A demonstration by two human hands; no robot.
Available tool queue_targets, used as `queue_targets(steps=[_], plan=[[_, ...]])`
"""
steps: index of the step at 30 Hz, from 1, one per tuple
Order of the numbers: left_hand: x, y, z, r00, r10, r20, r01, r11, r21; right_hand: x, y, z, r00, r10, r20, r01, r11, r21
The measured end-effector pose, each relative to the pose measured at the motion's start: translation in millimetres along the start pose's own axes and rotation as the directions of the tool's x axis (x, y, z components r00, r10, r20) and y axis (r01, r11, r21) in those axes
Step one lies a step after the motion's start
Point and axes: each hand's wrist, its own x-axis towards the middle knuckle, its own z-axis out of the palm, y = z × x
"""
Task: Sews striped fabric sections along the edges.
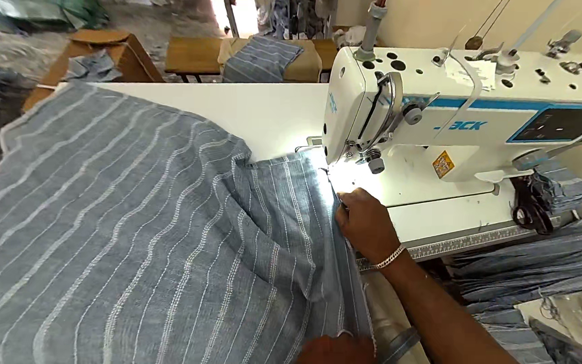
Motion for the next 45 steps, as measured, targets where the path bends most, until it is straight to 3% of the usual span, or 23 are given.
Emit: queue_targets(steps=[9,24,33,40,45], plan=[[23.1,-7.5,-19.9,0.991,-0.1,-0.09,0.088,0.988,-0.127,-1.4,1.4,-1.6,1.0,-0.002,0.018,0.002,1.0,-0.001],[41.3,-9.6,-44.2,0.983,-0.151,-0.109,0.148,0.988,-0.032,-0.5,3.1,-2.2,0.999,0.001,0.036,0.0,1.0,-0.005],[50.9,-19.0,-52.6,0.989,-0.085,-0.122,0.088,0.996,0.019,-4.4,8.1,-1.0,1.0,-0.016,-0.016,0.017,0.998,0.058],[60.9,-27.2,-54.8,0.962,-0.08,-0.26,0.09,0.996,0.024,-6.4,8.2,-1.8,1.0,-0.006,0.017,0.005,0.998,0.062],[72.3,-33.7,-50.4,0.866,-0.055,-0.497,0.115,0.989,0.092,-8.2,10.8,-2.9,1.0,-0.013,0.024,0.011,0.997,0.08]])
